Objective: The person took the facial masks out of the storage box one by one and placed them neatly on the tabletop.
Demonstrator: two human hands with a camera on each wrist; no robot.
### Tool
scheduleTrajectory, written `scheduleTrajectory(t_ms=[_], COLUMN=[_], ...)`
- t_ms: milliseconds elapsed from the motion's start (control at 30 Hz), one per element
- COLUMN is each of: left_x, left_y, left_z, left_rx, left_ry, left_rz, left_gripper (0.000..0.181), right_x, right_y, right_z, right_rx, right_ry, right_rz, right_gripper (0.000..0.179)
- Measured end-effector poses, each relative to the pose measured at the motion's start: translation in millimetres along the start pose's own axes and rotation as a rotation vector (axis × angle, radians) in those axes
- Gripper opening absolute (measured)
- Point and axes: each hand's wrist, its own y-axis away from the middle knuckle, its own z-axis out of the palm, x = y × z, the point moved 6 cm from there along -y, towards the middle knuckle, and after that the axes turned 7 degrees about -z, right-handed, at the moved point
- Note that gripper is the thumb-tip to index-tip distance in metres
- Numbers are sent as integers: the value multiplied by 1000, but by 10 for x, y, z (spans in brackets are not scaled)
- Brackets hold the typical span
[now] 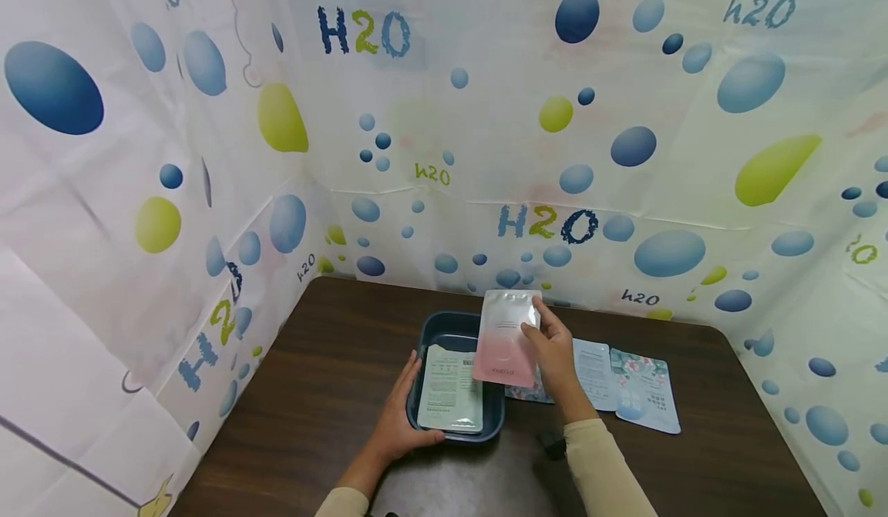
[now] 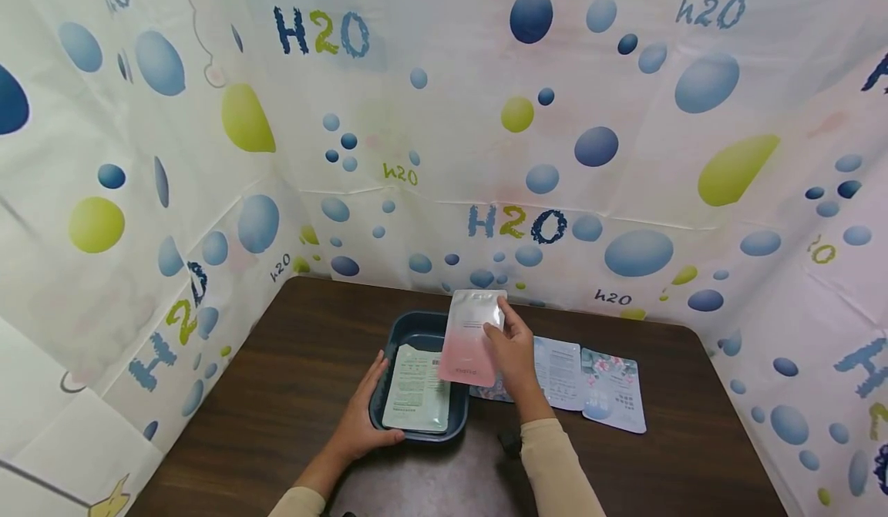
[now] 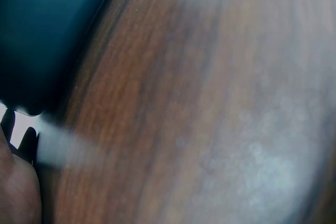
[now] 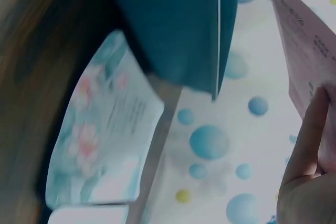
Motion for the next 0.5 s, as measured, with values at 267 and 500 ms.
scheduleTrajectory(t_ms=[267,500], left_x=[9,-8], left_y=[-13,-14], left_z=[-8,5], left_rx=[-2,-13], left_ry=[-13,15], left_rz=[-6,-25], left_gripper=[129,129], right_x=[-16,126], right_y=[17,165], right_z=[-346,-524], right_rx=[52,33], right_ry=[-31,-25], right_rz=[15,118], right_gripper=[57,50])
